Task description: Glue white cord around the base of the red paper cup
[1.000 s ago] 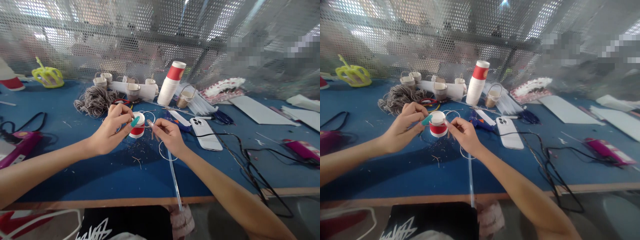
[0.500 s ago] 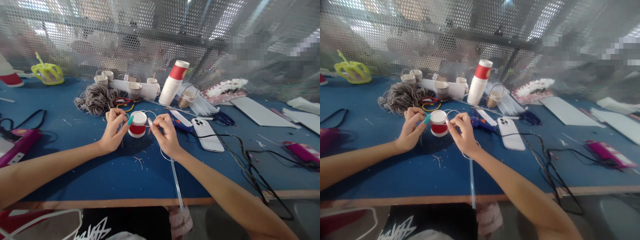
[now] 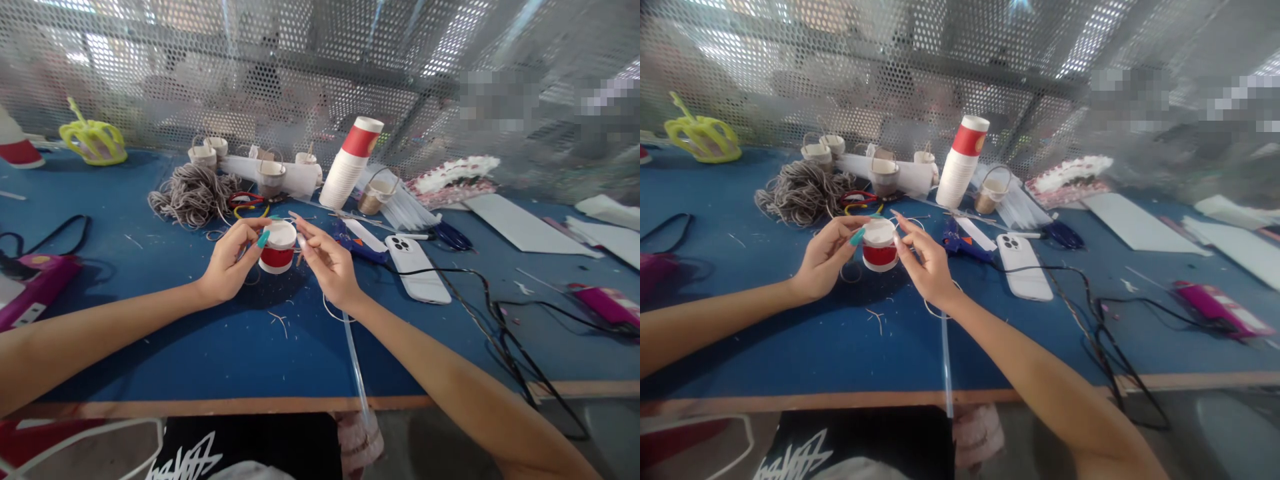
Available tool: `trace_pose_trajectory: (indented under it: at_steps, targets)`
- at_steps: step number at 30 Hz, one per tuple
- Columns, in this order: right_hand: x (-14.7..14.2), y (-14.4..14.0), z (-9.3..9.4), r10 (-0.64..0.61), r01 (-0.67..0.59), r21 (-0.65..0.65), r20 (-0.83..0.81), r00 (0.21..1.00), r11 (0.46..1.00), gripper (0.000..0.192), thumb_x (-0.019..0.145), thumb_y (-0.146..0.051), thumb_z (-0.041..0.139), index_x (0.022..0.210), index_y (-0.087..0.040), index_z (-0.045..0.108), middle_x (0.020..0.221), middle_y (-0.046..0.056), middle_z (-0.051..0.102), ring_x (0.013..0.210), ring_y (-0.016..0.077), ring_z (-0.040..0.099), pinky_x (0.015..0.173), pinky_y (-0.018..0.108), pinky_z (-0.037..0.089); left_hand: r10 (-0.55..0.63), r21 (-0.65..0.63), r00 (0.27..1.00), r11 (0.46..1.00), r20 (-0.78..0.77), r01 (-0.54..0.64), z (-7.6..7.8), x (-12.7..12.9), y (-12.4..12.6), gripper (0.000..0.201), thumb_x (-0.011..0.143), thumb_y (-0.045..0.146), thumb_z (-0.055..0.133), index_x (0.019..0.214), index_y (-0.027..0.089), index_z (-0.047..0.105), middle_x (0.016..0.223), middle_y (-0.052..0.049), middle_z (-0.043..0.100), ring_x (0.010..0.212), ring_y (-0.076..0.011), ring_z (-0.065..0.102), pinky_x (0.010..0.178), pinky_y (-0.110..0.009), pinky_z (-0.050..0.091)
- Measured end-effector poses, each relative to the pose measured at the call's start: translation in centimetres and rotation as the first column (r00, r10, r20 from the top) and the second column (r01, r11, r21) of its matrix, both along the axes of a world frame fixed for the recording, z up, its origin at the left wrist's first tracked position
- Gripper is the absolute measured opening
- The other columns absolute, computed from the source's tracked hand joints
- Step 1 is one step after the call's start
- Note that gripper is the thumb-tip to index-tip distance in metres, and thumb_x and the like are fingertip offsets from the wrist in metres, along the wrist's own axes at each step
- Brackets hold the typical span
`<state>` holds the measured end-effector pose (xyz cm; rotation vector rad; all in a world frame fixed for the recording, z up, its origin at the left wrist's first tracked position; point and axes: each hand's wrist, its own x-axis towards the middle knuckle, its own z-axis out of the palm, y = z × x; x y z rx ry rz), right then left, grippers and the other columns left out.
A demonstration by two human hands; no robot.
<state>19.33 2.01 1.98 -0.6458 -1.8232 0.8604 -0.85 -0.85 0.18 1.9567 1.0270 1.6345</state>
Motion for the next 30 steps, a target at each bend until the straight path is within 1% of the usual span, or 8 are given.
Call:
trace_pose_trajectory:
  at_steps: [2, 5, 7, 10, 16, 23, 26, 30]
  targets:
    - [-0.12, -0.09, 0.05, 0.038, -0.04, -0.057, -0.035, 0.999, 0.998, 0.023, 0.095, -0.035, 0.057, 0.073, -0.025, 0.057, 0.14, 0.006, 0.062, 0.134, 0.0238, 0.054, 0.112, 0.046, 0.044, -0.003, 0.0, 1.0, 1.0, 0.019, 0.003, 0.2, 0.12, -0.09, 0.022, 0.096, 0.027, 0.051, 0.075, 0.02, 0.046, 0.115, -0.012, 0.066, 0.104, -0.0205, 0.064, 0.089, -0.039, 0.049]
    - [-0.25, -0.27, 0.36, 0.062, -0.069, -0.1, -0.069, 0.996, 0.993, 0.024, 0.094, -0.036, 0.058, 0.073, -0.026, 0.057, 0.134, 0.007, 0.067, 0.132, 0.024, 0.056, 0.107, 0.043, 0.048, 0.025, 0.002, 0.999, 1.0, 0.022, -0.025, 0.44, 0.26, -0.26, 0.022, 0.095, 0.025, 0.052, 0.074, 0.02, 0.047, 0.112, -0.012, 0.068, 0.099, -0.02, 0.065, 0.082, -0.036, 0.05]
    - [-0.29, -0.33, 0.56, 0.06, -0.069, -0.124, -0.078, 0.995, 0.99, 0.025, 0.093, -0.039, 0.06, 0.073, -0.026, 0.056, 0.13, 0.006, 0.069, 0.132, 0.0237, 0.056, 0.107, 0.042, 0.048, 0.034, -0.001, 0.999, 0.999, 0.026, -0.034, 0.49, 0.3, -0.32, 0.022, 0.094, 0.024, 0.052, 0.073, 0.019, 0.047, 0.111, -0.012, 0.069, 0.097, -0.0197, 0.066, 0.078, -0.034, 0.049]
    - [-0.31, -0.31, 0.67, 0.057, -0.07, -0.145, -0.092, 0.994, 0.987, 0.027, 0.092, -0.042, 0.062, 0.071, -0.026, 0.057, 0.127, 0.006, 0.071, 0.132, 0.0229, 0.056, 0.107, 0.041, 0.047, 0.018, -0.01, 0.999, 1.0, 0.048, -0.018, 0.45, 0.34, -0.31, 0.021, 0.093, 0.023, 0.054, 0.073, 0.019, 0.047, 0.112, -0.013, 0.069, 0.098, -0.0191, 0.066, 0.08, -0.033, 0.049]
    - [-0.35, -0.26, 0.58, 0.047, -0.061, -0.147, -0.095, 0.994, 0.987, 0.028, 0.091, -0.044, 0.063, 0.071, -0.026, 0.055, 0.122, 0.007, 0.073, 0.131, 0.0227, 0.057, 0.101, 0.039, 0.049, 0.005, -0.021, 0.997, 1.0, 0.078, -0.003, 0.45, 0.37, -0.17, 0.022, 0.094, 0.026, 0.054, 0.073, 0.019, 0.048, 0.111, -0.013, 0.069, 0.099, -0.0194, 0.066, 0.082, -0.035, 0.051]
    - [-0.4, -0.24, 0.44, 0.039, -0.048, -0.102, -0.087, 0.995, 0.994, 0.026, 0.091, -0.039, 0.062, 0.07, -0.027, 0.054, 0.103, 0.005, 0.077, 0.124, 0.0233, 0.062, 0.094, 0.039, 0.051, 0.008, -0.027, 0.996, 1.0, 0.084, -0.006, 0.27, 0.3, -0.14, 0.025, 0.094, 0.032, 0.054, 0.074, 0.02, 0.048, 0.112, -0.013, 0.069, 0.098, -0.0208, 0.067, 0.083, -0.037, 0.052]
    - [-0.42, -0.25, 0.44, 0.034, -0.041, -0.094, -0.078, 0.996, 0.995, 0.027, 0.091, -0.04, 0.062, 0.07, -0.027, 0.052, 0.102, 0.004, 0.076, 0.123, 0.0237, 0.063, 0.092, 0.039, 0.052, 0.013, -0.038, 0.997, 0.999, 0.082, -0.01, 0.21, 0.22, -0.13, 0.025, 0.094, 0.033, 0.054, 0.073, 0.02, 0.047, 0.113, -0.013, 0.069, 0.097, -0.0209, 0.068, 0.083, -0.038, 0.053]
    - [-0.33, -0.33, 0.55, 0.015, -0.019, -0.104, -0.037, 0.999, 0.994, 0.029, 0.093, -0.044, 0.059, 0.071, -0.028, 0.049, 0.103, 0.005, 0.076, 0.128, 0.0237, 0.06, 0.094, 0.039, 0.051, 0.027, -0.049, 0.996, 0.999, 0.082, -0.023, 0.23, 0.25, -0.14, 0.025, 0.094, 0.033, 0.053, 0.073, 0.021, 0.046, 0.112, -0.012, 0.07, 0.096, -0.021, 0.067, 0.08, -0.038, 0.053]
